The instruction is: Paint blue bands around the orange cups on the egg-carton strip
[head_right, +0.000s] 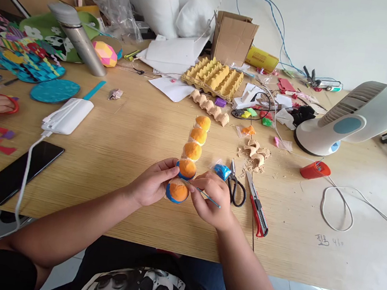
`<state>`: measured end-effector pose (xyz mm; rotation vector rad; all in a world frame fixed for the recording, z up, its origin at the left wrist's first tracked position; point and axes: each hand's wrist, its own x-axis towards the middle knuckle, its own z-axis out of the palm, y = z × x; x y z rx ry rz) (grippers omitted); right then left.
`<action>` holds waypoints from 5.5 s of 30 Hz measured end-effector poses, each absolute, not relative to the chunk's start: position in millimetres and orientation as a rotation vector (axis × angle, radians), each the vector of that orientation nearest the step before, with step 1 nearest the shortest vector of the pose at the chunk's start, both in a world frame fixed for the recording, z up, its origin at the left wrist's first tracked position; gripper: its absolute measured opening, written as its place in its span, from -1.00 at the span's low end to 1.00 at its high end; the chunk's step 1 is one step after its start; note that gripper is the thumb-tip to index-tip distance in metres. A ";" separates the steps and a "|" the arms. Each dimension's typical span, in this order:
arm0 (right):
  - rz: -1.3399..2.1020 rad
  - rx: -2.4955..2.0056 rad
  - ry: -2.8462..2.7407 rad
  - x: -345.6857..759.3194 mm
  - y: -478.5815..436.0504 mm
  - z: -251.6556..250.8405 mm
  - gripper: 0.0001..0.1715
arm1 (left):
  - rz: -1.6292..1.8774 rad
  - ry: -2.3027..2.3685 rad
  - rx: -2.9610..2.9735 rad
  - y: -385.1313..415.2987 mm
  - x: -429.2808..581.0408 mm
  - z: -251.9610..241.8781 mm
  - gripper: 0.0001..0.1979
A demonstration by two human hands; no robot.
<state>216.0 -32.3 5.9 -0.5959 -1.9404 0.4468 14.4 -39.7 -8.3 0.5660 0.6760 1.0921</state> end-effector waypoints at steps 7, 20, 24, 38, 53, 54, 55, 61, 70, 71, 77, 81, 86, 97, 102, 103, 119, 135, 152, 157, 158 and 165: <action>0.578 -0.656 -1.783 217.9 -35.3 2.8 -0.88 | 1.092 0.676 0.517 -38.3 15.7 -9.5 -0.59; 0.427 -0.612 -1.909 214.5 -32.5 7.6 -0.85 | 1.064 0.646 0.558 -37.7 13.7 -11.2 -0.53; 0.440 -0.600 -1.893 214.6 -32.4 6.6 -0.85 | 1.067 0.639 0.577 -38.4 13.7 -11.7 -0.55; 0.565 -0.633 -1.792 215.3 -36.4 5.8 -0.87 | 1.065 0.650 0.597 -37.7 13.0 -10.4 -0.65; 0.607 -0.624 -1.787 215.1 -37.4 6.1 -0.86 | 1.025 0.612 0.518 -36.1 8.9 -12.7 -0.60; 0.603 -0.629 -1.788 215.0 -37.4 6.6 -0.87 | 1.027 0.622 0.520 -36.5 8.9 -12.9 -0.60; 0.599 -0.633 -1.788 214.9 -37.2 7.3 -0.87 | 1.028 0.628 0.521 -36.8 9.0 -13.2 -0.60; 0.583 -0.571 -1.827 215.2 -35.0 10.9 -0.87 | 1.050 0.611 0.559 -36.9 10.1 -14.3 -0.57; 0.461 -0.550 -1.845 216.3 -33.4 11.4 -0.81 | 1.051 0.611 0.621 -36.1 8.5 -14.4 -0.56; 0.444 -0.548 -1.853 216.2 -33.2 11.2 -0.80 | 1.050 0.613 0.624 -36.2 8.2 -14.2 -0.56; 0.382 -0.547 -1.885 215.8 -33.5 11.5 -0.77 | 1.056 0.614 0.621 -37.1 8.2 -11.8 -0.55; 0.389 -0.546 -1.879 215.6 -34.0 11.4 -0.80 | 1.050 0.617 0.619 -37.2 8.3 -11.2 -0.55; 0.380 -0.557 -1.891 215.5 -33.5 10.0 -0.77 | 1.056 0.609 0.632 -37.6 8.4 -11.5 -0.55; 0.452 -0.546 -1.845 215.4 -35.4 14.2 -0.80 | 1.060 0.625 0.657 -37.9 8.2 -12.1 -0.56; 0.479 -0.532 -1.855 215.7 -34.2 15.5 -0.82 | 1.045 0.613 0.702 -38.0 7.6 -13.7 -0.58; 0.469 -0.525 -1.864 215.8 -33.7 15.4 -0.82 | 1.044 0.613 0.708 -37.9 7.5 -13.8 -0.58; 0.391 -0.558 -1.958 220.0 -31.5 15.4 -0.77 | 1.072 0.601 0.754 -36.5 8.2 -12.3 -0.58; 0.528 -0.523 -1.912 223.4 -31.0 21.3 -0.85 | 1.088 0.610 0.878 -34.5 6.0 -11.2 -0.61; 0.386 -0.512 -1.969 226.2 -28.7 18.4 -0.71 | 1.105 0.653 0.919 -36.0 4.0 -15.3 -0.62; 0.417 -0.530 -1.964 225.0 -29.7 20.7 -0.74 | 1.107 0.655 0.909 -36.6 4.5 -15.0 -0.62; 0.431 -0.539 -1.965 224.9 -30.0 21.5 -0.75 | 1.107 0.655 0.907 -36.4 4.6 -15.2 -0.62; 0.397 -0.540 -1.963 227.3 -30.3 24.7 -0.77 | 1.120 0.666 0.894 -34.8 4.8 -14.3 -0.60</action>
